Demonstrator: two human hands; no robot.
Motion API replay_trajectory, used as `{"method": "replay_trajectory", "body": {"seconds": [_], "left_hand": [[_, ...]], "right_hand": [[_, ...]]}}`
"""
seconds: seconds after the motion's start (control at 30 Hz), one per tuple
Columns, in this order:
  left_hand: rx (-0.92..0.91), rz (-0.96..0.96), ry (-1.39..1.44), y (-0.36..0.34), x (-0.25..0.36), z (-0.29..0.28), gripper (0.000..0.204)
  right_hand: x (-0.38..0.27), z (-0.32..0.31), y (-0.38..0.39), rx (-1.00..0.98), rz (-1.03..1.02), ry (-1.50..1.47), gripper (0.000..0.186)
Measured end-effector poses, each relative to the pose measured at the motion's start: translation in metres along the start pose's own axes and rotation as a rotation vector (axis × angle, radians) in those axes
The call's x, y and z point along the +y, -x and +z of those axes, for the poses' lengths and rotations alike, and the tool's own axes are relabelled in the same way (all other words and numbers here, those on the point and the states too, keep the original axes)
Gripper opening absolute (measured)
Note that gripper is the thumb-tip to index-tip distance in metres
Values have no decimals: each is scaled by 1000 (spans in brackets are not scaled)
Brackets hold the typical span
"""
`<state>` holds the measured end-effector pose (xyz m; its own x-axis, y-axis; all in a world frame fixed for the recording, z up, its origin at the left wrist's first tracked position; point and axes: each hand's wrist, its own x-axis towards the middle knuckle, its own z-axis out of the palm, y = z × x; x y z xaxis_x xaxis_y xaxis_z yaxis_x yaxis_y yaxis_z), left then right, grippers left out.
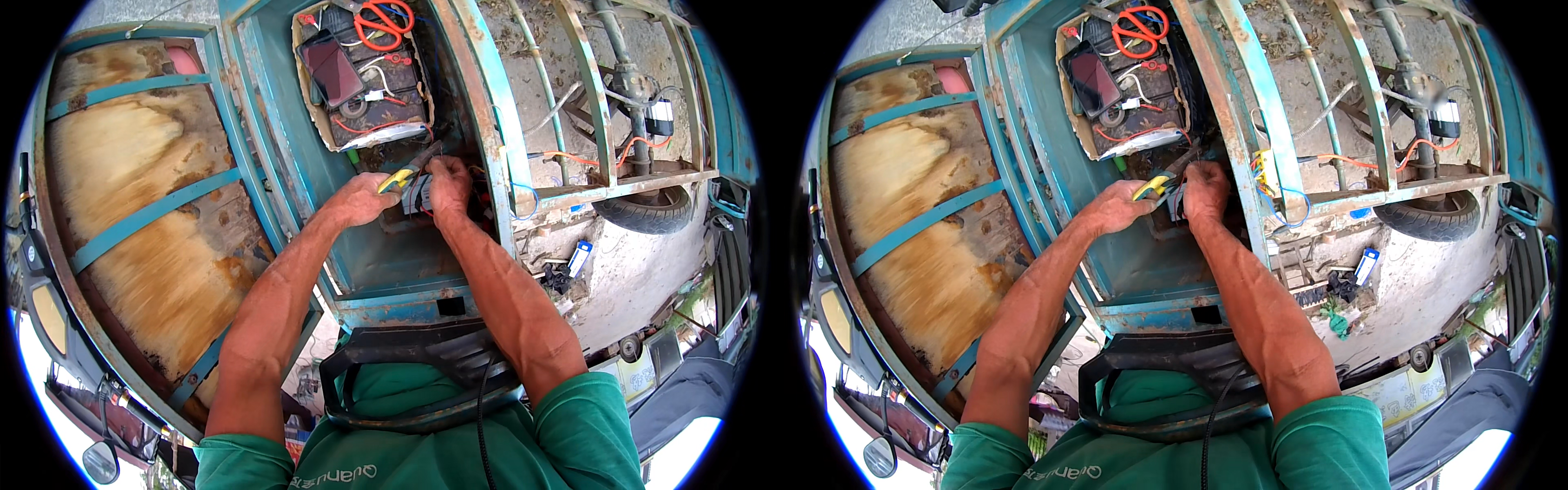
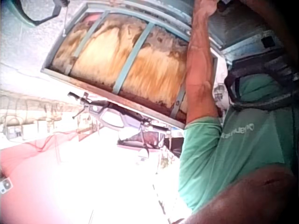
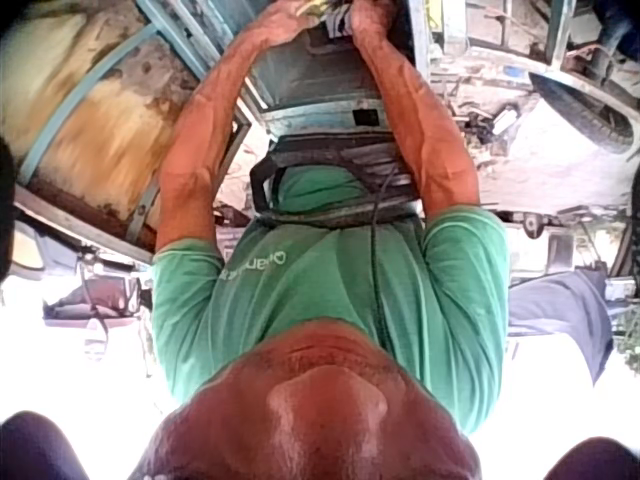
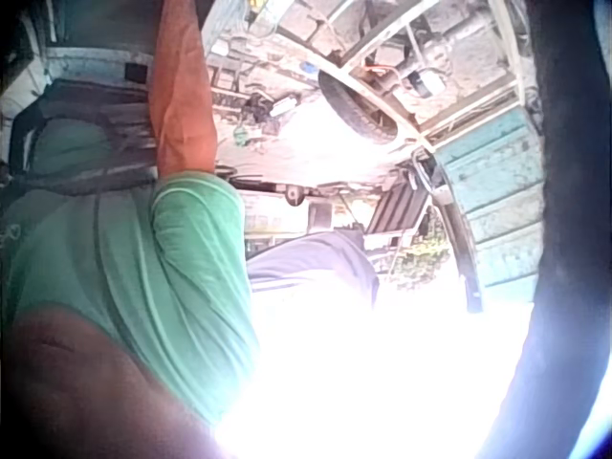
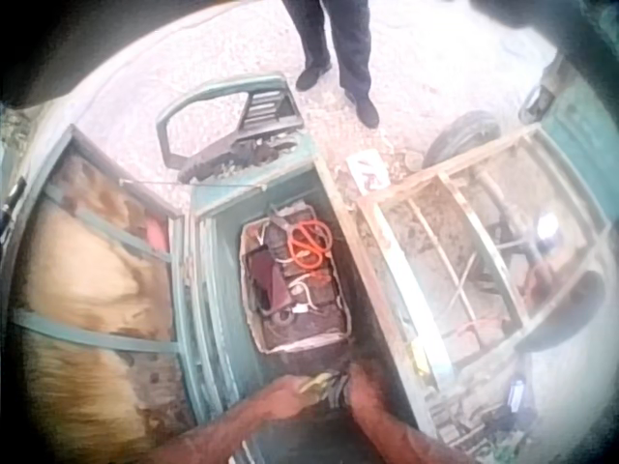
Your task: The person works on the electrical wiring inside a teal vehicle compartment, using pliers to strip and twist wires and connecting them to a battery and control box. The person handles multiple colored wires and secures connections within the compartment.
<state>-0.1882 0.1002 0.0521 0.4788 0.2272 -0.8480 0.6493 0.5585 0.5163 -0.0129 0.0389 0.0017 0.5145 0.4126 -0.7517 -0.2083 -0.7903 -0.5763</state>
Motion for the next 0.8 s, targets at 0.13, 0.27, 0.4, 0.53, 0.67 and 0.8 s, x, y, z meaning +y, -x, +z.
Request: {"method": "replay_trajectory", "body": {"seconds": [0.13, 0.27, 0.4, 0.53, 0.67, 0.8], "left_hand": [[6, 6, -67, 5, 12, -3, 31], [171, 262, -315, 1, -7, 3, 29], [241, 263, -327, 2, -10, 6, 29], [288, 238, -331, 6, -3, 6, 29], [306, 227, -340, 5, -6, 7, 30], [298, 257, -311, 0, -12, 6, 31]], "right_hand": [[2, 1, -2, -1, -15, 25, 13], [3, 0, -4, -14, -45, 101, 15], [5, 0, -5, -19, -65, 132, 16], [5, 0, -5, -30, -60, 141, 16], [-4, 0, -1, -30, -52, 222, 16], [-10, 1, 0, -22, -74, 230, 17]]}}
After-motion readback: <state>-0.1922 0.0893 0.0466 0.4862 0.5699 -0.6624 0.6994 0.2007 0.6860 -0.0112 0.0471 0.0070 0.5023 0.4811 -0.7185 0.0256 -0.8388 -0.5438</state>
